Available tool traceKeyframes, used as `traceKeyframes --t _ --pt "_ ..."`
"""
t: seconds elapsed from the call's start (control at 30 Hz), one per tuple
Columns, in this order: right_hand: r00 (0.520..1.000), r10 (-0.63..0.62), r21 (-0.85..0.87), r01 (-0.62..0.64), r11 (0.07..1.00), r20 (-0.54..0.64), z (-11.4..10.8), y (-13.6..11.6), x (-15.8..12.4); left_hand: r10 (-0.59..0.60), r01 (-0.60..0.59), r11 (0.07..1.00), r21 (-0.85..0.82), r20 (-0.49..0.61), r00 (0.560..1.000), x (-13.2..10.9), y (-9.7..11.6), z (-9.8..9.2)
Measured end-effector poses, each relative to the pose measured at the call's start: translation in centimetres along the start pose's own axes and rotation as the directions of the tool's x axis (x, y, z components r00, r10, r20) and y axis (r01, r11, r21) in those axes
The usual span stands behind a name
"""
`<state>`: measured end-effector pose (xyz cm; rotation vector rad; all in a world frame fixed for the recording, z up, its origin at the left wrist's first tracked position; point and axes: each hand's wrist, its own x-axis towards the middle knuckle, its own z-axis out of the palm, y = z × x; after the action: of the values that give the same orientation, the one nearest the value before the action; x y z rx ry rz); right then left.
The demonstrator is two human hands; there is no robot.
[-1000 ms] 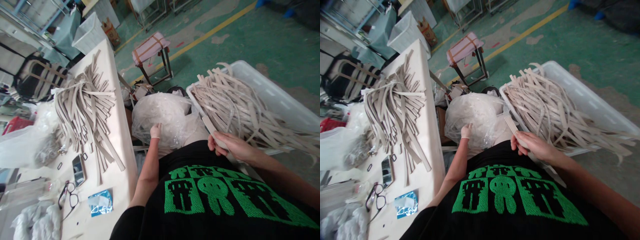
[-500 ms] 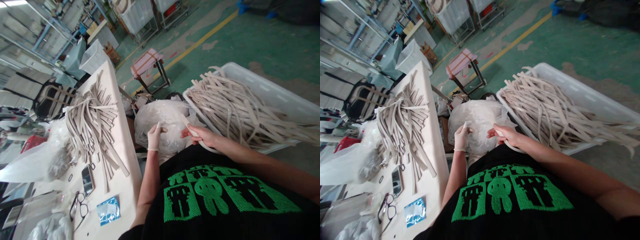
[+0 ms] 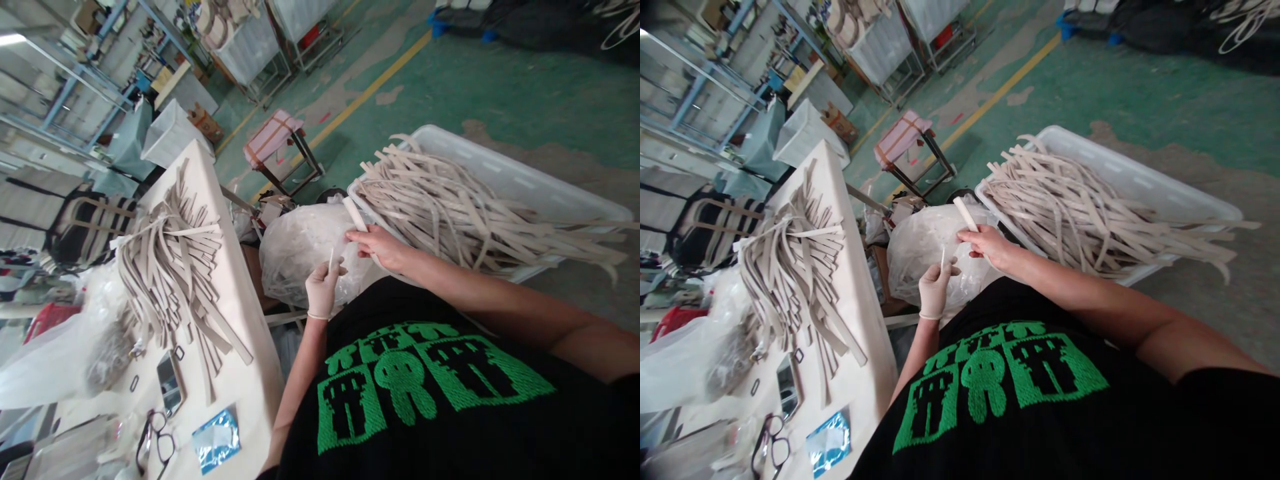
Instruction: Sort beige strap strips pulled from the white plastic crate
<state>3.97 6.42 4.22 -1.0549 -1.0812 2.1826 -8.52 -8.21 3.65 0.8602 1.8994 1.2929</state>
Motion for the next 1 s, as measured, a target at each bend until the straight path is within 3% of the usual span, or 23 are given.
traceKeyframes --t 0.07,0.17,0.3,0.37,0.5,0.73,0.87,1.0 --pt "0.991 -0.132 -0.145 0.132 0.98 0.012 -0.1 -1.3 0.3 -0.008 0.013 0.998 -0.054 0.095 0.995 0.3 -0.3 0.0" --pt "0.964 -0.218 -0.332 0.258 0.907 0.154 0.3 -2.9 0.4 0.028 0.022 0.971 -0.239 0.204 0.979 1.0 0.4 0.1" --pt "0.93 -0.224 -0.514 0.35 0.783 0.292 1.2 -3.9 0.3 0.024 0.011 0.934 -0.356 0.093 0.995 2.4 2.0 0.5" --pt "0.916 -0.25 -0.572 0.392 0.721 0.313 1.5 -4.2 0.3 0.016 0.024 0.938 -0.345 0.111 0.994 2.9 2.4 0.6" --pt "0.89 -0.316 -0.626 0.456 0.632 0.329 1.6 -5.2 1.0 -0.006 0.056 0.953 -0.297 0.167 0.986 2.8 2.0 0.6" --pt "0.885 -0.392 -0.626 0.457 0.632 0.25 1.6 -6.9 4.2 -0.111 0.166 0.951 -0.259 0.215 0.97 1.2 0.6 0.8" --pt "0.874 -0.393 -0.643 0.479 0.597 0.286 1.7 -7.2 5.4 -0.121 0.173 0.954 -0.244 0.214 0.969 1.2 0.2 0.5" --pt "0.856 -0.43 -0.667 0.501 0.552 0.287 1.9 -7.6 6.0 -0.166 0.24 0.943 -0.233 0.296 0.941 1.3 -0.3 0.2"
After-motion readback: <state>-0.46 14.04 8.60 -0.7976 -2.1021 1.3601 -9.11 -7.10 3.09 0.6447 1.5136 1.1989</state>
